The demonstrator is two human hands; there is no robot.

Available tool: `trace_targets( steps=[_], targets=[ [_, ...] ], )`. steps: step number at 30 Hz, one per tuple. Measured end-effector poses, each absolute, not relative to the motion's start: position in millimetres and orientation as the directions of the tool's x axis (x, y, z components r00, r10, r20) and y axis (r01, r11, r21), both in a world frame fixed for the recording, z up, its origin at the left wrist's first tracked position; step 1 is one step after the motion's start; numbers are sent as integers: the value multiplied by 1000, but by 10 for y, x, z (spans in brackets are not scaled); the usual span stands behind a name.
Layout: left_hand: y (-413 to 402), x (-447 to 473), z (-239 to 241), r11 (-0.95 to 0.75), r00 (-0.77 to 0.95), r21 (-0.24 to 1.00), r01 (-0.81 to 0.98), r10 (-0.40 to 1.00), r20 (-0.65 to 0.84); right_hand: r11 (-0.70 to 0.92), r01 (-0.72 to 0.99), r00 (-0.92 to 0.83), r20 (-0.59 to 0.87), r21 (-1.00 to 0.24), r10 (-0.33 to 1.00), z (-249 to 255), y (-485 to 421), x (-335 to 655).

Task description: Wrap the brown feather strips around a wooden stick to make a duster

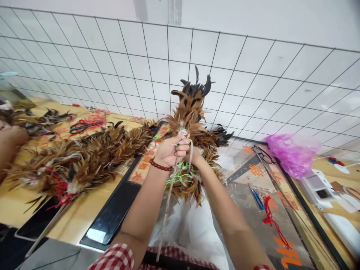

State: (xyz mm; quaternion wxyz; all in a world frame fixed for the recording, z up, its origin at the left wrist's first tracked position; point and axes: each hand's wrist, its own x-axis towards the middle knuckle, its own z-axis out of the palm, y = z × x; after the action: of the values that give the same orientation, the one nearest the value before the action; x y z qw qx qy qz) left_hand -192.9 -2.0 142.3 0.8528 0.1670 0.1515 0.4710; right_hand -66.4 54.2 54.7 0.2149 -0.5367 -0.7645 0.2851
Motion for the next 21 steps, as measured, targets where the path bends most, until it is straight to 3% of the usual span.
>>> trace_targets(
  steps=[3,5,7,9,13,21],
  targets=[
    [22,-1858,1333,528,545,473,-705,830,-115,164,539,-102,129,-826,986,638,535,-190],
    [44,-1787,1275,537,548,512,-671,824,-145,167,211,151,201,-963,968,743,472,89],
    [61,-1711,1217,528,541,559,-640,826,-160,255,-103,324,210,-961,922,882,353,255],
    [73,-1639,1160,525,550,591,-613,820,-158,301,-226,334,217,-926,917,1027,204,294],
    [85,-1522,1067,526,579,651,-547,800,-160,289,-237,192,247,-927,950,1188,-4,166],
    [15,-1406,1067,388,443,792,-472,881,-168,344,3,70,344,-939,937,1058,58,82]
  ],
)
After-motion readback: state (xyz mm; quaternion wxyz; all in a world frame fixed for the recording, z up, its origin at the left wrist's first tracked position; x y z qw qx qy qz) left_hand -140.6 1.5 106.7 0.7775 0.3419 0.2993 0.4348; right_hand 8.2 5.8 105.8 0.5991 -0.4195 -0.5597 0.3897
